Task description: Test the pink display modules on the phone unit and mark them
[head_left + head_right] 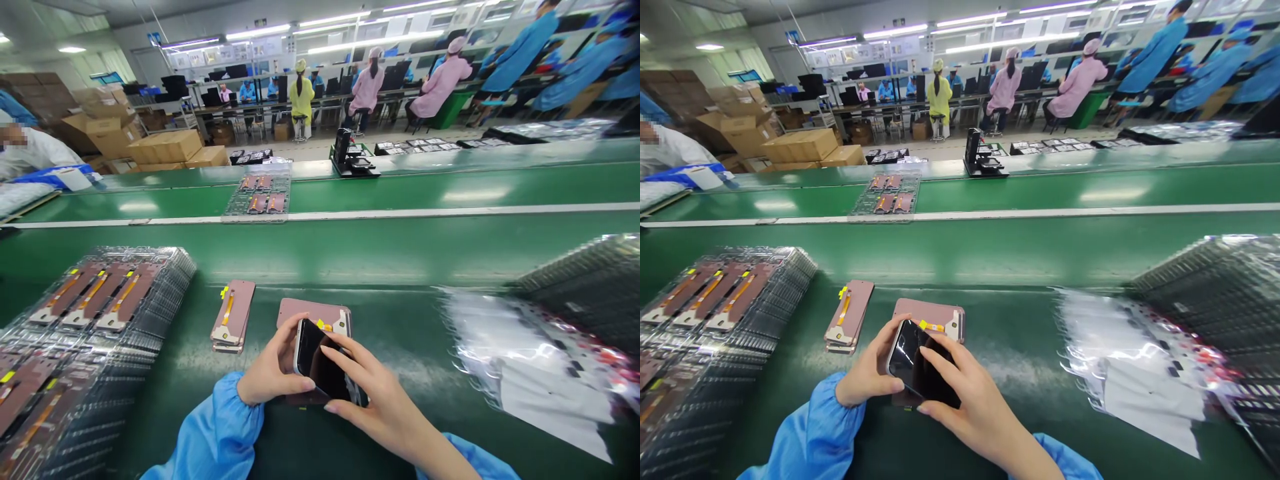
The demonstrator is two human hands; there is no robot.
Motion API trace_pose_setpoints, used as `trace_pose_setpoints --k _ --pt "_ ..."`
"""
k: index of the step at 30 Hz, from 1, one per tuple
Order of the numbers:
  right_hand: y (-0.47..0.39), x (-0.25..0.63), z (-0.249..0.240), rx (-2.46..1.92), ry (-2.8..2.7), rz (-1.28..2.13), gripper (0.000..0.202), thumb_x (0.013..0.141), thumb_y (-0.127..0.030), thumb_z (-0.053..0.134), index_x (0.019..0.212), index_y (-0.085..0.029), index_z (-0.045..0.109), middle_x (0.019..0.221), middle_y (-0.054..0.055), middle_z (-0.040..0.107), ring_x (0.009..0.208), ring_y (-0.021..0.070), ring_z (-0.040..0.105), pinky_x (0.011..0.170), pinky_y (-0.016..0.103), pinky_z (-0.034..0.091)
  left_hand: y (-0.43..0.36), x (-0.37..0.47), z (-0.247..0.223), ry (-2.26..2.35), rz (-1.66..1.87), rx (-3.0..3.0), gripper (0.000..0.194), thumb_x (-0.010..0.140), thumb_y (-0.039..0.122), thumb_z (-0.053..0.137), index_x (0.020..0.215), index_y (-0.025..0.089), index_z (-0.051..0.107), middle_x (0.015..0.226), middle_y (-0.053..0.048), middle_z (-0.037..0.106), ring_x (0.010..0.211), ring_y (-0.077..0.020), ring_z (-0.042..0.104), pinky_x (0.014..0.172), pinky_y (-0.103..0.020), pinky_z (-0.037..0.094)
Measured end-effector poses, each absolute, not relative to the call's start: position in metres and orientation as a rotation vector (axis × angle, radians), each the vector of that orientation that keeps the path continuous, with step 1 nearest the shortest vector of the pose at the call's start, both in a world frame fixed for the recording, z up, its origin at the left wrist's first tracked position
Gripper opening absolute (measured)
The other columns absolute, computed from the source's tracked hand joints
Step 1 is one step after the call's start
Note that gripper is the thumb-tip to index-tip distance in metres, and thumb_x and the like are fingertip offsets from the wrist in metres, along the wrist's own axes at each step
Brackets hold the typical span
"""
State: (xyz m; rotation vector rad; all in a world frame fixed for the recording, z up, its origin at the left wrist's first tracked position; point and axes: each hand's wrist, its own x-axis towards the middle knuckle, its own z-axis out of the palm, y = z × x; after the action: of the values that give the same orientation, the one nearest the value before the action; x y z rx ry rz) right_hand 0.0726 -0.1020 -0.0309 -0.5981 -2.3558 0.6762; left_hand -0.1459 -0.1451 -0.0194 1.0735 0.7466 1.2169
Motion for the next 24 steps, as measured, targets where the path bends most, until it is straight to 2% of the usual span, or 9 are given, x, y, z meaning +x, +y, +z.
trace_pose_setpoints --k 24 --pt "-0.1026 0.0744 -0.0296 -0.568 -2.373 0.638 0.058 0.094 -0.04 0.058 0.147 -0.022 0.039 0.147 0.017 0.041 0.134 0.0317 0.043 0.102 0.047 0.048 -0.1465 -0.1451 -0.0163 0.795 1.191 1.179 0.083 0.071 0.032 0.08 0.143 0.029 0.038 0.14 -0.014 0.05 0.129 -0.0346 0.049 0.107 -0.049 0.038"
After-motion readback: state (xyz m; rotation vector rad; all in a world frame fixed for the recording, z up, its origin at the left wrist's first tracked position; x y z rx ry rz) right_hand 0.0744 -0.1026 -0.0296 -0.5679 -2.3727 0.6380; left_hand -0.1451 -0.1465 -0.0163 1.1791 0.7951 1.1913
